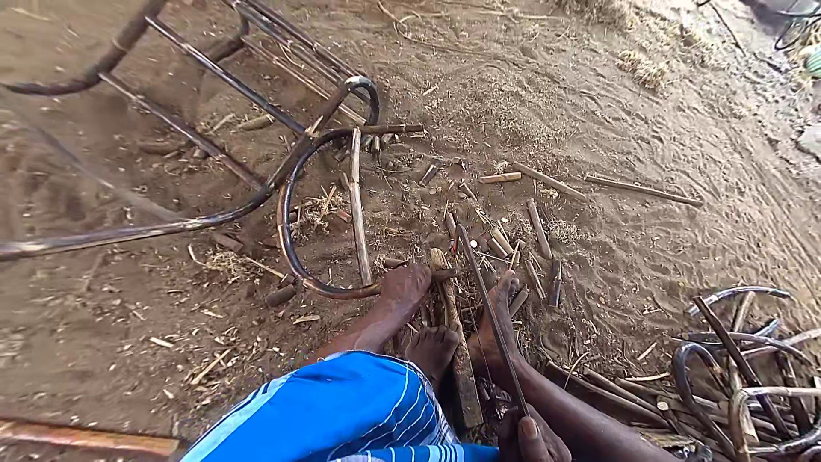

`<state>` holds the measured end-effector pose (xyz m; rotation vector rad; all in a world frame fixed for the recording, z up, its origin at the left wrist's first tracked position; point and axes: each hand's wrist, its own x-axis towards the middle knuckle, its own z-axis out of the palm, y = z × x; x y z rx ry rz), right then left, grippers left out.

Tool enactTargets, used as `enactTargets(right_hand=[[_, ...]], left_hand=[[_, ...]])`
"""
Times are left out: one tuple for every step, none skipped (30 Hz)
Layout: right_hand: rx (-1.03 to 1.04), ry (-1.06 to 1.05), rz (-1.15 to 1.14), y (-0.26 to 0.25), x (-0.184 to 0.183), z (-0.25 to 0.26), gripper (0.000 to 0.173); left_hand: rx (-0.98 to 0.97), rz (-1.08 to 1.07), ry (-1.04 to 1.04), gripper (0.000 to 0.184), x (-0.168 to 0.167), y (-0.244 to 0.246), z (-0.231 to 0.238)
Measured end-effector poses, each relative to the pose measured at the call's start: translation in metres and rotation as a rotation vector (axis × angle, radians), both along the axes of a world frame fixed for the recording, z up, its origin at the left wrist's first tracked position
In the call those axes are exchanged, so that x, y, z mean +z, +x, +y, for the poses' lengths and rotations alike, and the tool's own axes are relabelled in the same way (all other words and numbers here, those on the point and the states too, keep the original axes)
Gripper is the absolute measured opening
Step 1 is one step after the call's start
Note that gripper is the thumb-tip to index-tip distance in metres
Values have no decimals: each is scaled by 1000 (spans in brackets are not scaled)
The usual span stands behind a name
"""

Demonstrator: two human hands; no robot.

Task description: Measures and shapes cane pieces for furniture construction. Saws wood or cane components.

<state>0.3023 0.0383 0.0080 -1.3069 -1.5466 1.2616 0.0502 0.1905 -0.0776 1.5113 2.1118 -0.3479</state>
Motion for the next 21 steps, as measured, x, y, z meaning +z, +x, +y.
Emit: enactTargets(right_hand=[[-3,-30,38,0,1,1,64],[-9,-55,71,0,2,2,62],[-17,-70,101,0,3,2,61],[-23,-76,128,1,3,4,61],[-28,-82,150,1,3,5,60],[-30,-89,162,1,3,5,60],[-33,-91,168,1,3,5,60],[-33,-92,168,1,3,4,60],[-33,-92,165,1,3,4,60],[-33,-92,165,1,3,3,59],[-35,-95,166,1,4,3,58],[-39,-102,176,2,4,2,58],[-47,-112,188,3,4,2,57],[-57,-117,192,4,3,0,58],[-67,-108,183,5,1,-1,59],[-76,-95,162,6,0,-3,61],[-81,-85,148,6,0,-4,61],[-83,-83,140,5,1,-5,62],[-85,-89,138,5,3,-5,62],[-83,-100,135,2,6,-2,61],[-76,-111,131,-2,9,5,60]], left_hand=[[7,-1,-15,21,1,1,1],[10,0,-22,21,2,2,1],[12,2,-24,21,1,2,0],[8,10,-23,21,1,2,0],[4,16,-15,20,0,2,-1],[0,17,-10,20,0,2,-1],[-8,25,-7,20,0,2,-2],[-17,36,-7,20,-1,3,-2],[-20,42,-10,20,-1,3,-2],[-20,46,-12,20,-1,3,-2],[-18,51,-5,19,-3,3,-2],[-17,51,1,19,-4,3,-3],[-18,49,3,18,-4,3,-3],[-18,46,-1,19,-4,2,-2],[-17,43,-10,19,-4,1,-2],[-19,41,-18,19,-3,2,-2],[-21,39,-17,19,-4,2,-2],[-20,34,-13,19,-5,3,-2],[-18,30,-9,19,-5,3,-3],[-10,24,0,19,-5,3,-3],[6,4,15,20,-4,1,-3]])
